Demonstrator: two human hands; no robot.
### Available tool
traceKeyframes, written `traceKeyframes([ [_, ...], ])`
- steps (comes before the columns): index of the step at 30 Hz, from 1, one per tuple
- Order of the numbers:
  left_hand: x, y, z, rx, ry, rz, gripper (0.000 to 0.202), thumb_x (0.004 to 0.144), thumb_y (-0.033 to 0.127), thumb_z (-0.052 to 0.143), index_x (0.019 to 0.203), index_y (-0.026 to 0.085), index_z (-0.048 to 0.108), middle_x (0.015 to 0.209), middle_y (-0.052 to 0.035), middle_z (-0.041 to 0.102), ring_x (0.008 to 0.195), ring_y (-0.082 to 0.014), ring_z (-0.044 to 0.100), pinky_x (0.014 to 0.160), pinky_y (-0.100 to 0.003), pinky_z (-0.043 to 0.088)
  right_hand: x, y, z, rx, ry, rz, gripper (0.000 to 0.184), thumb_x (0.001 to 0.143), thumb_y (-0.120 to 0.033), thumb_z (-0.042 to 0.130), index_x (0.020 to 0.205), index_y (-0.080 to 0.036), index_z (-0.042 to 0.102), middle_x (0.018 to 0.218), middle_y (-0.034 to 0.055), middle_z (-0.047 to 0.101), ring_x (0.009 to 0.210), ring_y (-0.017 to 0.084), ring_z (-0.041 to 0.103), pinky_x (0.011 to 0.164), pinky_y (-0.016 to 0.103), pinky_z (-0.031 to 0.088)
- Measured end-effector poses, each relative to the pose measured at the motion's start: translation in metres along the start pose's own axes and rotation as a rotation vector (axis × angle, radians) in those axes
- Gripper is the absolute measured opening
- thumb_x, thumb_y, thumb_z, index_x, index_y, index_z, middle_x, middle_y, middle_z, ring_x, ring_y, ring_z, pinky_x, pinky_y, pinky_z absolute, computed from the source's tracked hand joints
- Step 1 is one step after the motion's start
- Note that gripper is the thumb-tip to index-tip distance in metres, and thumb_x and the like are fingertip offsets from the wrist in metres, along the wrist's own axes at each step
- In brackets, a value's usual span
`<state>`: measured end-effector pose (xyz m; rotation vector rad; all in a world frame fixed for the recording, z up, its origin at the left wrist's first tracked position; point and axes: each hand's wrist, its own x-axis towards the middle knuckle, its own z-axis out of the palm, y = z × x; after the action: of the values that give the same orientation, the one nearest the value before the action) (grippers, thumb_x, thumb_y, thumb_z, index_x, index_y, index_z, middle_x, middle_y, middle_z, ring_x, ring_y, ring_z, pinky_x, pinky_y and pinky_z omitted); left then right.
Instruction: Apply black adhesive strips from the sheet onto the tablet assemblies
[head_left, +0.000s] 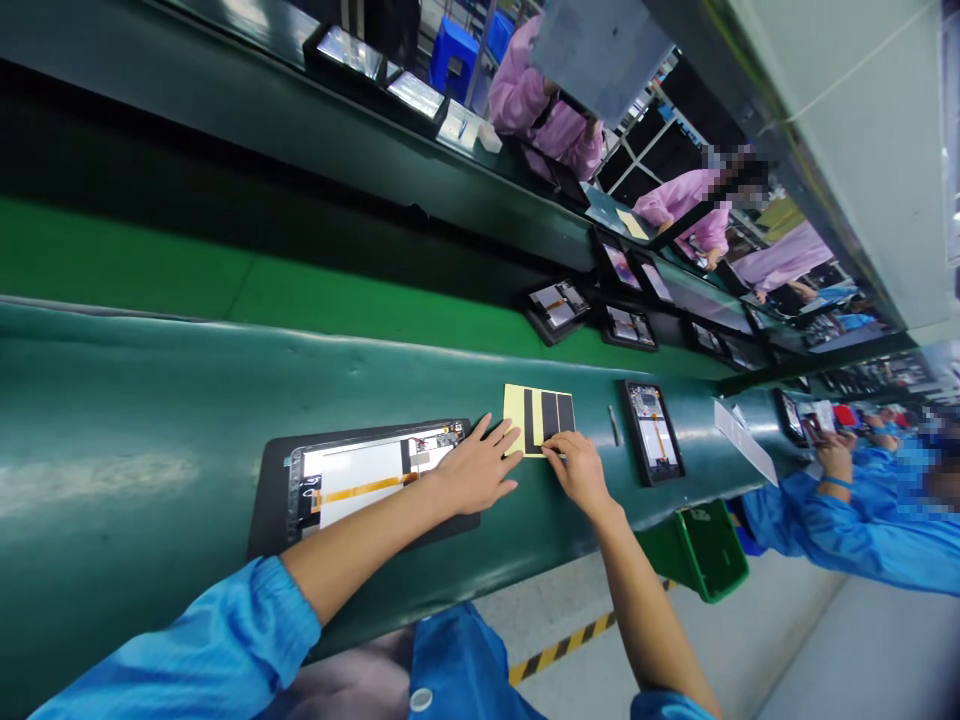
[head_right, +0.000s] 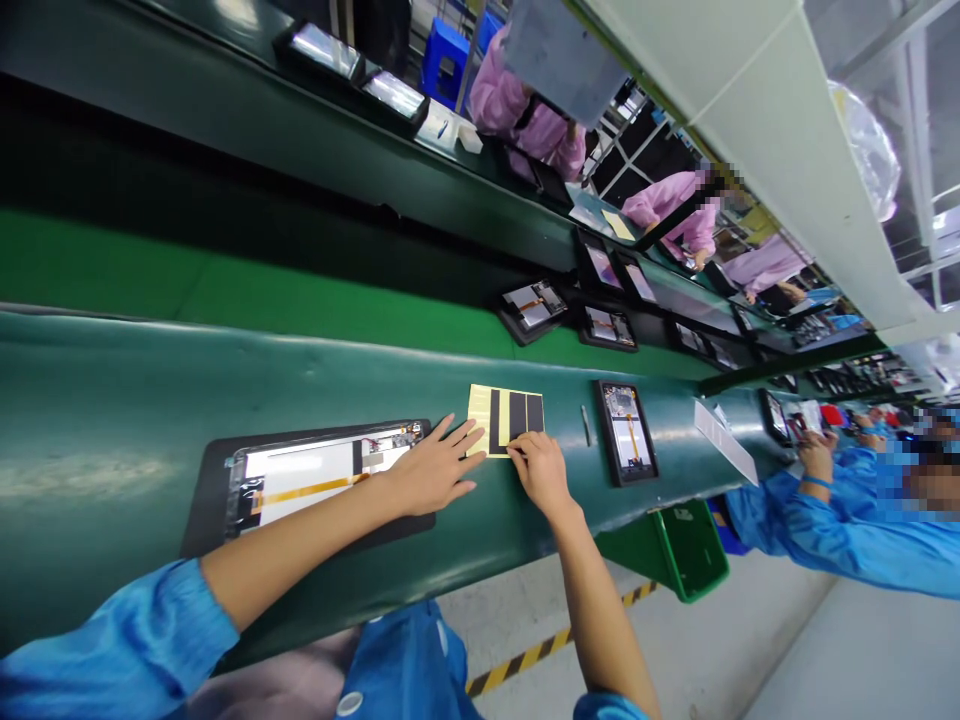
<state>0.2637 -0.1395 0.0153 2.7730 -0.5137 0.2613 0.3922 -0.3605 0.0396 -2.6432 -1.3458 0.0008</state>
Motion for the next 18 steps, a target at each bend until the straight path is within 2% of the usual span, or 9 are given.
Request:
traceKeyframes([
  [9,-0.002,-0.001,0.005,-0.045,-0.003,-0.002,0.049,0.104,0.051,0.047,0.136,0.019,0.064,0.156,-0.0169,0.052,0.151,-0.035,0.039,0.123,-0.059,0.023,0.005,-0.005,0.002,0.063,0.01,0.04,0.027,0.107,-0.033,0.046,0.089,-0.023,0.063,0.089,0.0059,0.068,0.085,0.023,0.06,0.076,0.034,0.043],
  [14,-0.002,-0.002,0.009,-0.069,0.011,-0.007,0.048,0.103,0.051,0.048,0.135,0.019,0.064,0.156,-0.0179,0.052,0.151,-0.0362,0.039,0.122,-0.062,0.023,-0.005,-0.013,-0.005,0.118,0.106,0.05,0.025,0.108,-0.034,0.044,0.09,-0.024,0.058,0.091,0.006,0.066,0.086,0.022,0.063,0.079,0.035,0.047],
  [18,-0.002,-0.002,0.01,-0.093,0.034,-0.006,0.046,0.102,0.051,0.05,0.132,0.02,0.067,0.154,-0.0167,0.055,0.15,-0.0354,0.04,0.123,-0.062,0.024,-0.01,-0.02,-0.024,0.13,0.219,0.069,0.022,0.108,-0.034,0.043,0.093,-0.024,0.056,0.093,0.007,0.065,0.09,0.023,0.063,0.083,0.038,0.049],
])
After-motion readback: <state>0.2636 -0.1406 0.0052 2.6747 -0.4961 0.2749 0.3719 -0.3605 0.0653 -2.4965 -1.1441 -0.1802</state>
